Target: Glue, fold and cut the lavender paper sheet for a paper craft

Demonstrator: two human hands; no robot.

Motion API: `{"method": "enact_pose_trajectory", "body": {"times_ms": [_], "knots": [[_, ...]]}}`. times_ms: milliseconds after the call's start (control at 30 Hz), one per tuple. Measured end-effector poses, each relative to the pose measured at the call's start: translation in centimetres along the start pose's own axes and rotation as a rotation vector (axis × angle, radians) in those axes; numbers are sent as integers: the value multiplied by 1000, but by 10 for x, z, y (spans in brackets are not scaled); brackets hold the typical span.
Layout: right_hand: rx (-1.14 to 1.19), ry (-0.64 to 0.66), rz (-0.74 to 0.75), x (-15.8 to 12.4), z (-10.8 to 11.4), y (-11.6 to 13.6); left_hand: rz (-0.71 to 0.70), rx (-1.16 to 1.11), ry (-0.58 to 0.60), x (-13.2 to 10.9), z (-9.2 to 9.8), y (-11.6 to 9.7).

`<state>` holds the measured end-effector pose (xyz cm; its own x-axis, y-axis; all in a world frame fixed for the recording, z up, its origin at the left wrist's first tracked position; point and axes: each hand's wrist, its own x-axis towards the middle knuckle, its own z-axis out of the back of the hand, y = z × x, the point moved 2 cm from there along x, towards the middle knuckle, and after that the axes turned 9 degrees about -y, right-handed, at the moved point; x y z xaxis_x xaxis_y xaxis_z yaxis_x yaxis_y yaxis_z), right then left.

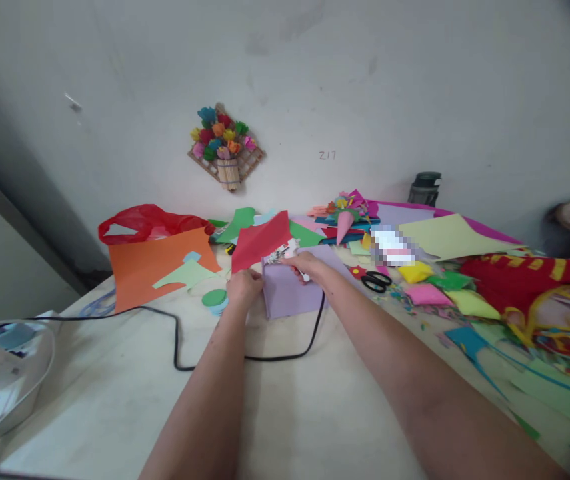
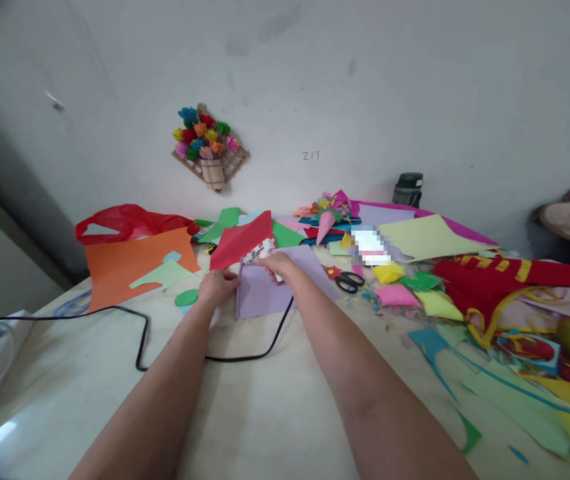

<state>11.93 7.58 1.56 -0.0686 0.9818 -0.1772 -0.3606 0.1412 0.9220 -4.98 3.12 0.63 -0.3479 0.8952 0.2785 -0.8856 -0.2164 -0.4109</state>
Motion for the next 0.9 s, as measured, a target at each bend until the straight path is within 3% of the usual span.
{"method": "enact_pose_trajectory", "body": {"times_ms": [467, 900], "knots": [[-93, 20, -32, -1, -1, 1, 29, 6, 42, -2, 3, -2], [-99, 36, -4, 3, 1, -6, -38, 57, 56, -3, 10, -5]]}}
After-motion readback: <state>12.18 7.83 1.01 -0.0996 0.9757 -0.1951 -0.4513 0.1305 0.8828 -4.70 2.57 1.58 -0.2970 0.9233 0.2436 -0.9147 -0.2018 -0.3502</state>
